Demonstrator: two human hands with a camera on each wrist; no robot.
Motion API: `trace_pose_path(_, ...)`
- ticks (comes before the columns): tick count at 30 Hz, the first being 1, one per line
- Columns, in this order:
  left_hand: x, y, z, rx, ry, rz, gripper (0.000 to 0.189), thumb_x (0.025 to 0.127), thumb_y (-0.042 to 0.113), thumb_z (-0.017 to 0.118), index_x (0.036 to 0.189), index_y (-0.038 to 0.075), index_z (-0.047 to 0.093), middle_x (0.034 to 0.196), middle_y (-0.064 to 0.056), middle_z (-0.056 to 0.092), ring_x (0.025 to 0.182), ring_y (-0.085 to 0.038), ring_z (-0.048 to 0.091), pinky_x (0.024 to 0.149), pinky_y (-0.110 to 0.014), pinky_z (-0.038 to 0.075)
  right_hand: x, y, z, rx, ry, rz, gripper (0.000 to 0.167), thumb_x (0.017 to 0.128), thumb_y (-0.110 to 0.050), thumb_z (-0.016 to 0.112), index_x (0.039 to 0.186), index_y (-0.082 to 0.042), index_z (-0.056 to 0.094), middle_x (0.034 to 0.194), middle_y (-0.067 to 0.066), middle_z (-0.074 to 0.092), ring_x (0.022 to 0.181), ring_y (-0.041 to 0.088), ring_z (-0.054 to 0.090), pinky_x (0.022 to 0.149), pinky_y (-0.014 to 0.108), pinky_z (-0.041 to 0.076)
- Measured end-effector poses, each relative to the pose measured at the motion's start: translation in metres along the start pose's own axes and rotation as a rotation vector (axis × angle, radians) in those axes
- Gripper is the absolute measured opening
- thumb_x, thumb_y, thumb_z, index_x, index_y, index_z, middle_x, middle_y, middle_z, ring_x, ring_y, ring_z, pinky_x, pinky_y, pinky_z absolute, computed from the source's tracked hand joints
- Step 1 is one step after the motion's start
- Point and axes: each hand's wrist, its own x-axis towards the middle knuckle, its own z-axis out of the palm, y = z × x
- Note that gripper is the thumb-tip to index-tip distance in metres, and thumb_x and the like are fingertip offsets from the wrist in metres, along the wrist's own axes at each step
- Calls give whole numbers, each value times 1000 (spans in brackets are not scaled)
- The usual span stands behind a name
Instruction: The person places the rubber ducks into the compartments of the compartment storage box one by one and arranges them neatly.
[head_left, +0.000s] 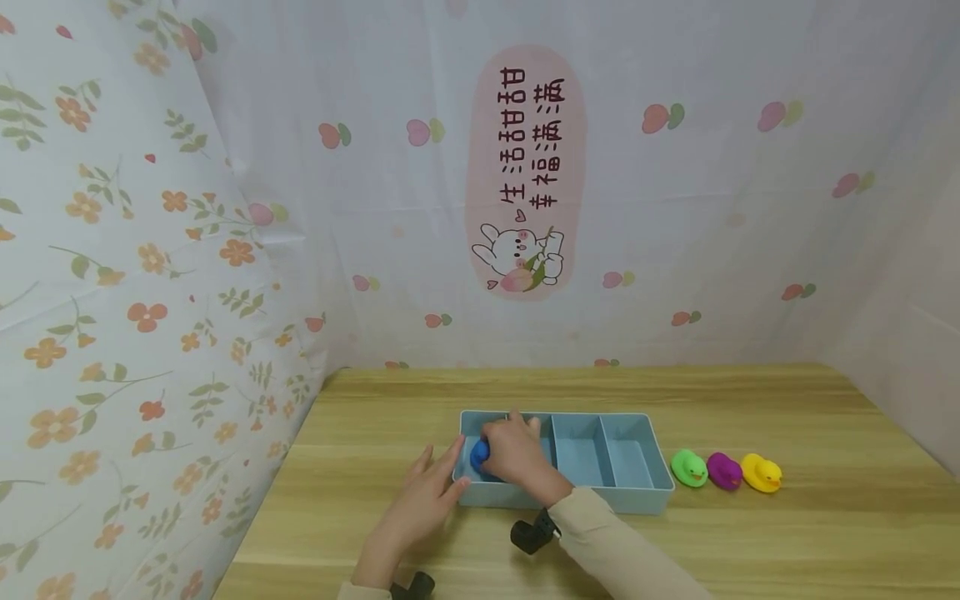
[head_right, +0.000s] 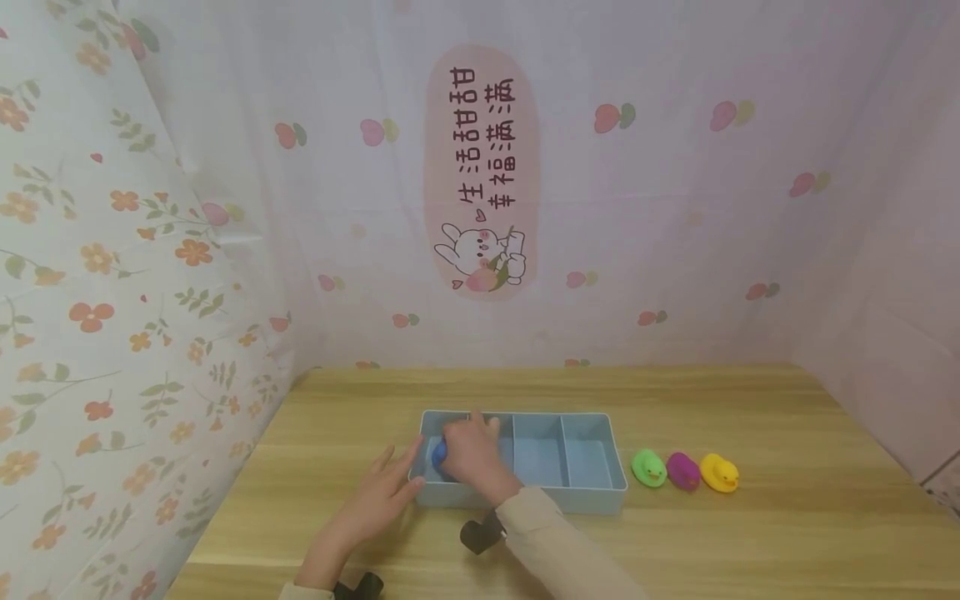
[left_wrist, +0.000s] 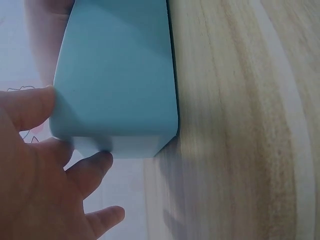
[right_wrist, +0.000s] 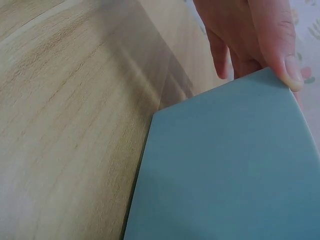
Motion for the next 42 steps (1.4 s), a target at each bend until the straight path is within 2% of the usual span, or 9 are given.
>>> trace_pose_path(10, -1, 5, -4, -1, -5, -15, 58, 101, 36, 45, 152, 15, 27, 143, -13, 48, 140, -54, 15, 101, -78, 14, 2, -4, -3, -99, -46, -9, 27, 68, -27, 85, 87, -17, 68, 88, 0, 70, 83, 21, 49, 66, 38, 32)
trace_pose_path(19, -2, 8, -7, 3, 10, 6, 58, 100, 36, 46, 151, 12, 29, 138, -16, 53, 138, -56, 16, 100, -78, 16, -2, -5, -11, -108, -66, -12, 35, 68, -37, 85, 94, -19, 70, 92, -2, 70, 85, 20, 49, 67, 38, 32)
trace_pose_path(24, -1, 8, -7, 11, 11, 8, 57, 100, 34, 47, 151, 12, 30, 132, -17, 58, 138, -57, 17, 100, -78, 16, -4, -5, -20, -62, -50, -15, 37, 69, -41, 83, 97, -19, 72, 95, -1, 71, 85, 20, 51, 67, 38, 32)
trace_pose_path(27, -1, 7, -6, 24, 11, 13, 57, 100, 34, 47, 150, 11, 30, 127, -18, 62, 137, -57, 18, 101, -78, 17, -6, -4, -25, -47, -36, -30, 33, 72, -41, 81, 96, -20, 73, 93, -3, 72, 85, 20, 54, 68, 38, 33)
trace_pose_path(33, -2, 5, -3, 16, 4, 10, 57, 100, 32, 47, 150, 11, 31, 128, -18, 60, 136, -58, 18, 100, -78, 17, -9, 1, -32, 4, -24, -68, 23, 76, -37, 79, 92, -20, 75, 87, -4, 73, 78, 18, 59, 65, 37, 32)
trace_pose_path(35, -2, 4, -2, 20, 6, 8, 57, 100, 32, 47, 150, 11, 31, 131, -18, 59, 136, -58, 19, 100, -78, 17, -9, 3, -34, 35, -6, -76, 20, 77, -35, 78, 91, -20, 75, 85, -5, 72, 77, 15, 60, 65, 36, 33)
trace_pose_path(38, -1, 3, 0, 23, 7, -1, 56, 100, 32, 47, 150, 13, 31, 135, -17, 56, 137, -57, 20, 101, -77, 16, -9, 6, -38, 119, 23, -77, 16, 79, -29, 77, 89, -18, 75, 82, -4, 70, 74, 11, 61, 66, 36, 40)
trace_pose_path(42, 0, 3, 1, 29, 15, -10, 56, 100, 32, 48, 150, 13, 31, 139, -16, 52, 137, -55, 22, 103, -76, 14, -7, 10, -45, 240, 24, -61, 11, 82, -23, 74, 89, -15, 74, 77, -3, 68, 66, 9, 58, 57, 26, 47)
